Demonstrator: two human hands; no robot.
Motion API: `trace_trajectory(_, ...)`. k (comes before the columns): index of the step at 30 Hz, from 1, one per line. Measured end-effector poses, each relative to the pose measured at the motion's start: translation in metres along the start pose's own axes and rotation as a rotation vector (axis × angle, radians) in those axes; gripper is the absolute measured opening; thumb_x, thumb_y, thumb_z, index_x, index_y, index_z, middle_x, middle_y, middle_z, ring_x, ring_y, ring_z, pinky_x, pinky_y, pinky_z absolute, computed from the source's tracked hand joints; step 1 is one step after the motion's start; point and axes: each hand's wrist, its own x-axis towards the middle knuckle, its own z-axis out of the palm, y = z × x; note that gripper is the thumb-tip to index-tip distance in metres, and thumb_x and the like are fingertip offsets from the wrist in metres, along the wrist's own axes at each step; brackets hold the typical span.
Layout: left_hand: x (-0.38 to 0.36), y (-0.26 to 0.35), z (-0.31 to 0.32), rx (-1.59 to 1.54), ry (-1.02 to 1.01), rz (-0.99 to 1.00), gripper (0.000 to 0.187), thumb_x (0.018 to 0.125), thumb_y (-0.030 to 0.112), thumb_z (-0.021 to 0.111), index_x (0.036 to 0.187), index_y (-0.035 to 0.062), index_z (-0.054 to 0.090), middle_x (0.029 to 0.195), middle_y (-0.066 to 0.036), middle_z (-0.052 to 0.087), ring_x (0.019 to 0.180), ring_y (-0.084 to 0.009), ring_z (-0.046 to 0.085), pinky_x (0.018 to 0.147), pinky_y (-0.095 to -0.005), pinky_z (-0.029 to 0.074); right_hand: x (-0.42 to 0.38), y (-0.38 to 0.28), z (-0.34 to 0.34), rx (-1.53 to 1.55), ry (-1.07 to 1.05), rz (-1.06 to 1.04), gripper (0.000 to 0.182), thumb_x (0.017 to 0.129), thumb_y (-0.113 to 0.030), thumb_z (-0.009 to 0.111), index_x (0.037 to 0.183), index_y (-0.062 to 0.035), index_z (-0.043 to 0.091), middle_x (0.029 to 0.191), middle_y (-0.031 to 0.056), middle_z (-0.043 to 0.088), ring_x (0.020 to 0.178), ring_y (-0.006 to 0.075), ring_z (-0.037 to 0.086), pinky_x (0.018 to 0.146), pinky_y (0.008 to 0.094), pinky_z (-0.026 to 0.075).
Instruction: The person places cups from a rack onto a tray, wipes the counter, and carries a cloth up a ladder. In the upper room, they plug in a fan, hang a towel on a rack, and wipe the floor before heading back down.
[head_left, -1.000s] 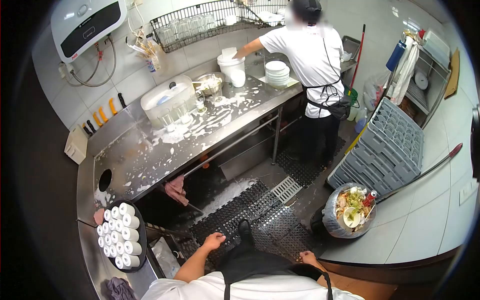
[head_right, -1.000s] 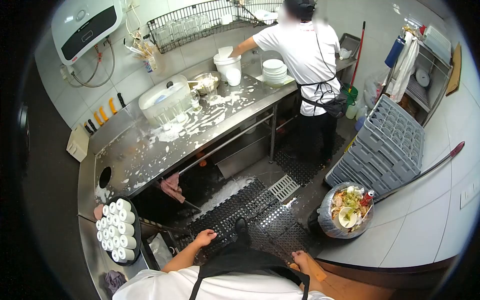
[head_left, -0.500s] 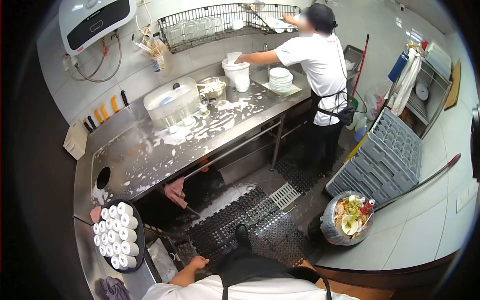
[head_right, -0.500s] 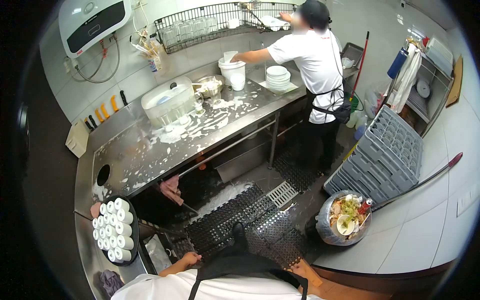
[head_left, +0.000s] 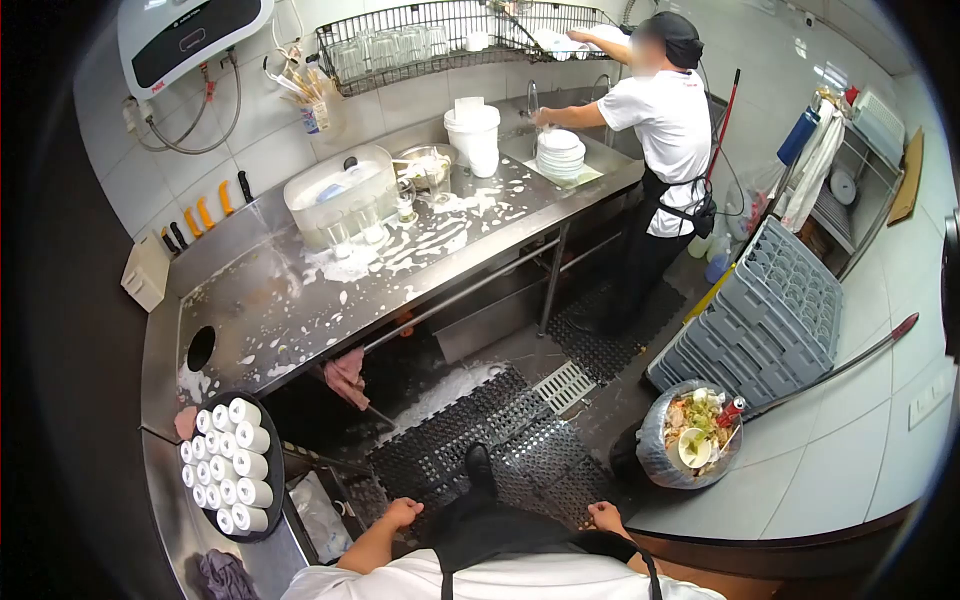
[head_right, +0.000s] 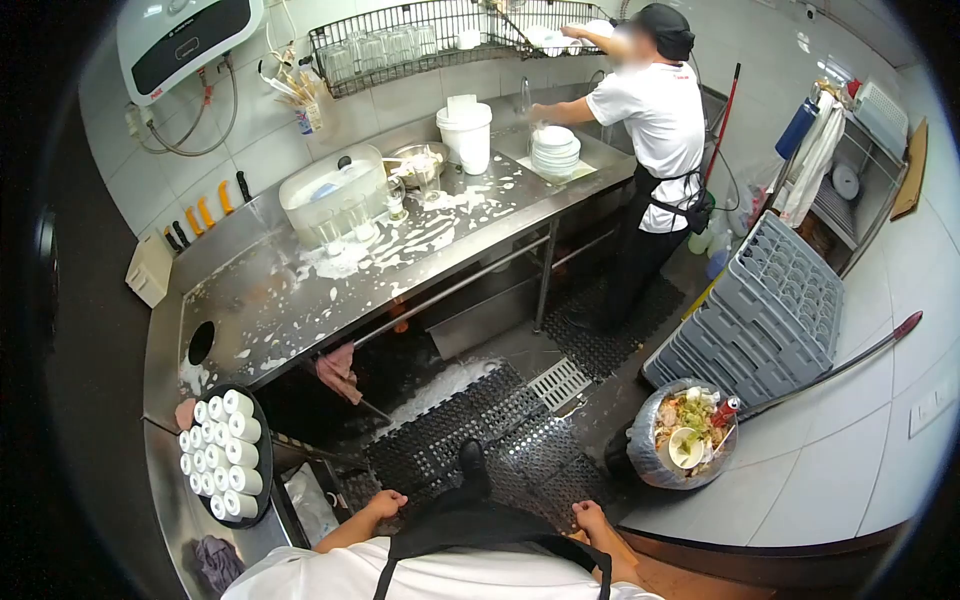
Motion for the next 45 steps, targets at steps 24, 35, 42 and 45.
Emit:
trace_trajectory(24,0.090,0.020,0.048,0.273,-0.260,0.010,0.045,0.100,0.040,0.048,0.108,0.0012,0.070,0.107,-0.017,0.070,0.097,-0.0303,0.067,0.079,-0.0453,0.055,0.043,-0.501,0.054,-0.025,-0.342,-1.435,0.026,0.091,-0.021,0.070,0.110,-0.0033,0.067,0.099,0.0167,0.066,0.093,0.0327,0.066,0.083,0.0406,0.052)
trace_trajectory(35,0.065,0.464,-0.297,-0.615,-0.331,0.469,0.035,0.093,0.014,0.069,0.124,0.0013,0.057,0.094,-0.009,0.068,0.079,-0.0155,0.067,0.070,-0.0291,0.055,0.096,-0.878,-0.097,0.272,0.068,-1.971,0.025,0.080,-0.012,0.078,0.101,-0.0013,0.070,0.093,0.0138,0.070,0.085,0.0299,0.068,0.075,0.0375,0.054)
trace_trajectory(42,0.044,0.668,-0.428,-0.400,0.358,1.103,0.046,0.077,0.004,0.080,0.120,-0.0018,0.063,0.093,-0.012,0.072,0.082,-0.0168,0.070,0.074,-0.0295,0.055,0.209,-1.168,-0.308,0.109,0.550,-1.907,0.027,0.086,-0.013,0.063,0.110,-0.0030,0.067,0.086,0.0111,0.071,0.081,0.0230,0.070,0.075,0.0342,0.054)
trace_trajectory(45,0.056,0.759,-0.448,-0.233,0.485,1.075,0.041,0.075,0.008,0.082,0.112,-0.0015,0.067,0.089,-0.011,0.072,0.078,-0.0189,0.071,0.072,-0.0295,0.055,0.278,-1.297,-0.371,-0.447,0.568,-1.894,0.032,0.082,-0.012,0.061,0.112,-0.0041,0.067,0.101,0.0144,0.072,0.095,0.0306,0.069,0.085,0.0395,0.053)
